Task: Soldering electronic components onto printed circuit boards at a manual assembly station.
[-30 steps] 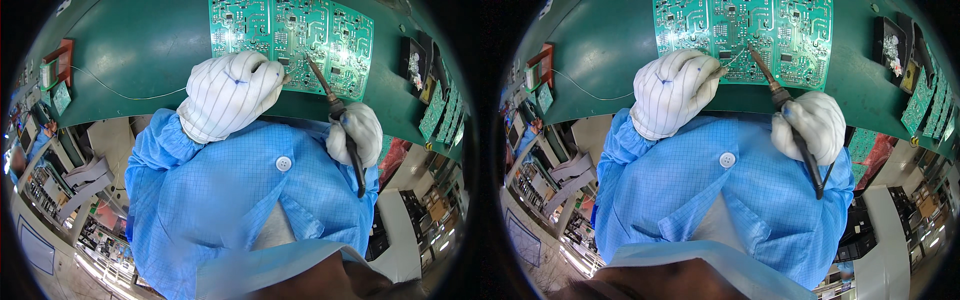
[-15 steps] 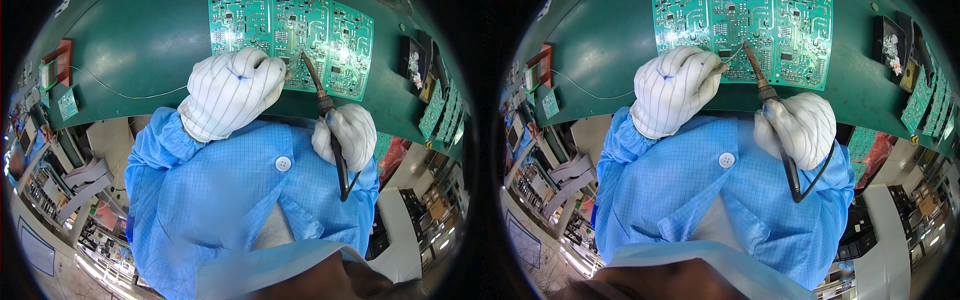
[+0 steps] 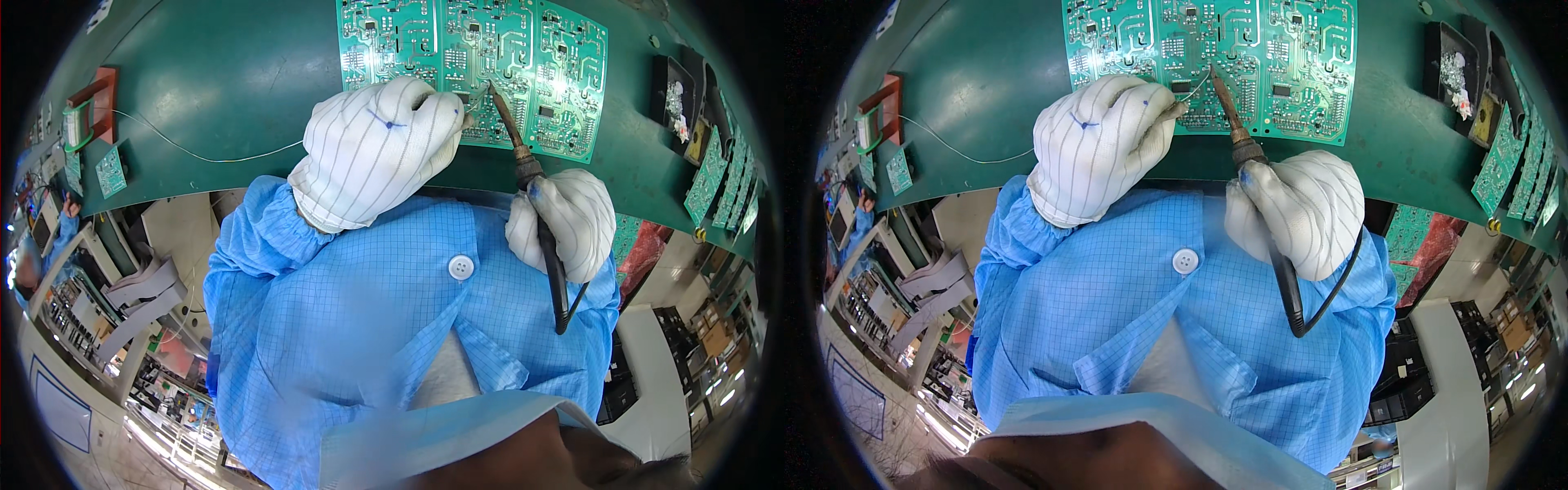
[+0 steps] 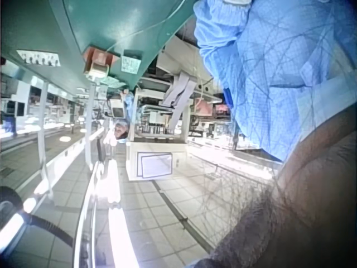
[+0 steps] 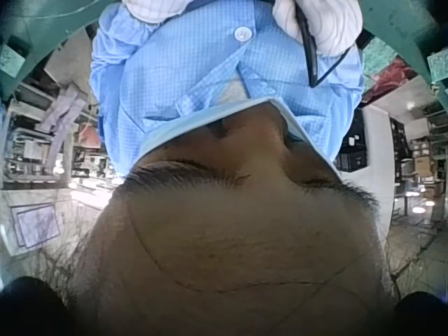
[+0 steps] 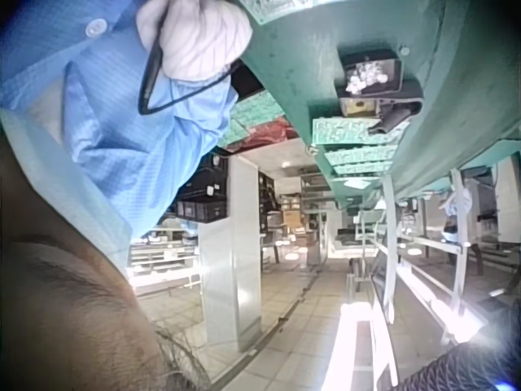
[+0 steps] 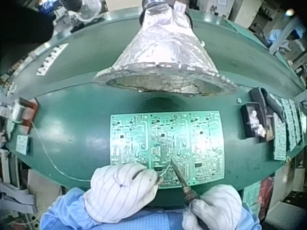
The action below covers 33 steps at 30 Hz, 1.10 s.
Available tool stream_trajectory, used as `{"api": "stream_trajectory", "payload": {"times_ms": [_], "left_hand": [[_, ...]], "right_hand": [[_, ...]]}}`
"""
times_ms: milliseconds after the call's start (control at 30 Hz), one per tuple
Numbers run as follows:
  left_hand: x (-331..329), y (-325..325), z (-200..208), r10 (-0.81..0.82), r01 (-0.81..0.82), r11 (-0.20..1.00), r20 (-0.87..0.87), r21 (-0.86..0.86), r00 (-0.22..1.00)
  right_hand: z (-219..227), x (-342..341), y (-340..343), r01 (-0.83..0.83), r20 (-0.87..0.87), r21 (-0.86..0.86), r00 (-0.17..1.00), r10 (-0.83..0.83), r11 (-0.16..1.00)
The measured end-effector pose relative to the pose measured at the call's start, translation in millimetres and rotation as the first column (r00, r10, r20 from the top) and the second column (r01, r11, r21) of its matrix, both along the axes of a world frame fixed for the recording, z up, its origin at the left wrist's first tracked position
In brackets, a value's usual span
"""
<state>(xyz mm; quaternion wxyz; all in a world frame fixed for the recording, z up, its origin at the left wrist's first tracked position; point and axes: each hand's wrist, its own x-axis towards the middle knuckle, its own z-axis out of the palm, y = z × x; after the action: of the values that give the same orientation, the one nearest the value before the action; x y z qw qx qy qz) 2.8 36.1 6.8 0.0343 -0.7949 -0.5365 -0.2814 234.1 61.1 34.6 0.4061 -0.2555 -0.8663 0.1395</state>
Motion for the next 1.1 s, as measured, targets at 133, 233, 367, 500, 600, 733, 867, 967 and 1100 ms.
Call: {"api": "stream_trajectory", "payload": {"times_ms": [133,233,367,500,600,733,867,967,1100], "left_hand": [[0.5,0.8,-1.2,0.014,-0.013,1.000,-0.044,0.019,0.999],[-1.7,1.4,-1.2,-0.002,0.002,1.000,-0.012,0.015,1.000],[-3.8,1.5,0.2,-0.018,0.018,1.000,0.027,0.011,0.999],[-6.1,2.3,0.2,-0.030,0.030,0.999,0.054,0.016,0.998],[-6.4,2.8,0.0,-0.036,0.036,0.999,0.045,0.010,0.998],[-8.0,5.1,4.9,-0.051,0.053,0.998,0.067,-0.016,0.996],[-14.9,12.6,15.0,-0.037,0.040,0.999,0.123,-0.027,0.992],[-21.8,21.4,20.5,-0.002,0.013,0.998,0.182,-0.062,0.983],[-36.1,34.5,22.4,0.171,-0.164,0.985,0.190,-0.052,0.967]], "right_hand": [[-2.9,13.7,-2.9,0.034,0.009,-0.028,0.999,-0.034,0.999],[-12.3,29.3,-3.6,0.332,0.009,0.166,0.941,-0.338,0.929],[-23.5,58.4,11.8,0.665,-0.214,-0.075,0.717,-0.663,0.743],[-27.9,89.3,36.9,0.660,-0.043,0.250,0.738,-0.673,0.708],[-33.2,87.6,37.9,0.680,-0.198,0.009,0.720,-0.665,0.733],[-31.0,59.2,24.4,0.716,-0.189,-0.228,0.632,-0.751,0.660],[-21.9,35.6,15.4,0.405,-0.290,-0.346,0.812,-0.507,0.847],[-20.8,31.6,14.9,0.242,-0.339,-0.433,0.849,-0.405,0.868],[-29.1,33.6,17.6,0.174,-0.309,-0.351,0.906,-0.289,0.920]]}}
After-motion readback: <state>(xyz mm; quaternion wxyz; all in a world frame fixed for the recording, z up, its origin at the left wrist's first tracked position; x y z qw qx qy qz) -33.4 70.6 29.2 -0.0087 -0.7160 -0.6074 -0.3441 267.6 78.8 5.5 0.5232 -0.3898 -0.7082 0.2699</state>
